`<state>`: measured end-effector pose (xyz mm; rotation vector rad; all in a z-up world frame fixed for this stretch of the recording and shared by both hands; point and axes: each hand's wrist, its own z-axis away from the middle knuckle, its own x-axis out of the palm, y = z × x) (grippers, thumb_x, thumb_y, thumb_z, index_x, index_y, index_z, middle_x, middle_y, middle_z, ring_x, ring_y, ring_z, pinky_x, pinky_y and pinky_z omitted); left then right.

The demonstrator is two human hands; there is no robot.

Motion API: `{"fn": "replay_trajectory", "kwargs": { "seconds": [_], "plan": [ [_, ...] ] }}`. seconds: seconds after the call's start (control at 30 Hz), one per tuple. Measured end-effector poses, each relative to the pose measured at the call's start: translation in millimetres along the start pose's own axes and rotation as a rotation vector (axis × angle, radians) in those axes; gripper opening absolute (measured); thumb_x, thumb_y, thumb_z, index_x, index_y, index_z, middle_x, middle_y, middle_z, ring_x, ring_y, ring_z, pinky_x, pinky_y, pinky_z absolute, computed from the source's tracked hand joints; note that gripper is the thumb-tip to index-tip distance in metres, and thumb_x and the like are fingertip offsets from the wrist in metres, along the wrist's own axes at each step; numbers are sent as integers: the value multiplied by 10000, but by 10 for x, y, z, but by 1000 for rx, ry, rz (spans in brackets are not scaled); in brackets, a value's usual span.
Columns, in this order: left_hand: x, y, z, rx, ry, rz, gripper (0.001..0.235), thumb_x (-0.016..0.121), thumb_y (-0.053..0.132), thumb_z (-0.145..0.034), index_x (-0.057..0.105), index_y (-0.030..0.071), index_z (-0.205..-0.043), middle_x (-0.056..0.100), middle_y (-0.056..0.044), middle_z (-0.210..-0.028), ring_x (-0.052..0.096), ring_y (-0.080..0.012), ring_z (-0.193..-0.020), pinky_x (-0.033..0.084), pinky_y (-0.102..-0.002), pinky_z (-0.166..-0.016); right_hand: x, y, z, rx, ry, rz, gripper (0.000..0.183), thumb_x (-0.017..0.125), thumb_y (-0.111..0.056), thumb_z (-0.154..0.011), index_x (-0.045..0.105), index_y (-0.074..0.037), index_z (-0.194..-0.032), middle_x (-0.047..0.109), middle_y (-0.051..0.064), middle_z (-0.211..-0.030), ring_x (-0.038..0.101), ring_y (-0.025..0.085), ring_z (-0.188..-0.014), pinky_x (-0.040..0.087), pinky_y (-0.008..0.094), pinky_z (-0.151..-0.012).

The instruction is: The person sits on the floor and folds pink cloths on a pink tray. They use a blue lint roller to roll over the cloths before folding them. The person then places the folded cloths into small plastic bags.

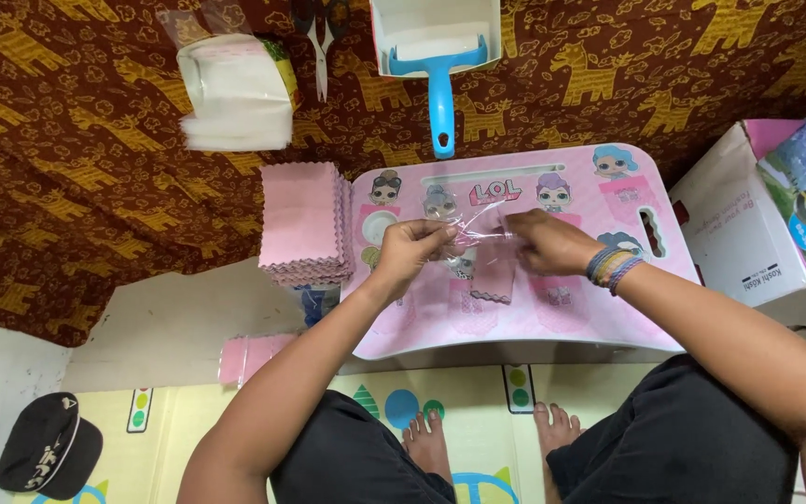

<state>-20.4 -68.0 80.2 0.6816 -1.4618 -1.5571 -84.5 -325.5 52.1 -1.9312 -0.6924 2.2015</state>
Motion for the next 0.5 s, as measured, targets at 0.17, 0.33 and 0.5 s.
{"fn": "replay_trajectory", "kwargs": {
  "seconds": [0.17,0.33,0.5],
  "plan": [
    [-63,-128,-87,22,1,8,263,857,123,-835,762,-31,-1027,758,-125,-826,713,-117,-726,636,-265,-662,-109,-543,106,-82,-237,214,486,635,-121,-903,612,-158,-1387,494,166,-1537,329,384,-1500,239,586,-1234],
    [-63,-102,-39,58,-14,-27,237,854,129,-838,776,-16,-1009,764,-121,-846,694,-100,-743,626,-256,-683,-27,-550,89,-316,-192,368,452,536,-68,-916,619,-71,-1361,591,135,-1447,408,354,-1445,256,584,-1223],
    [-63,-76,-51,20,6,-42,236,846,123,-845,783,-8,-1030,750,-81,-814,658,-66,-710,601,-226,-653,426,38,-86,-178,-220,428,478,727,-261,-672,734,-110,-1125,686,110,-1211,564,321,-1260,371,552,-1168]
  ]
}}
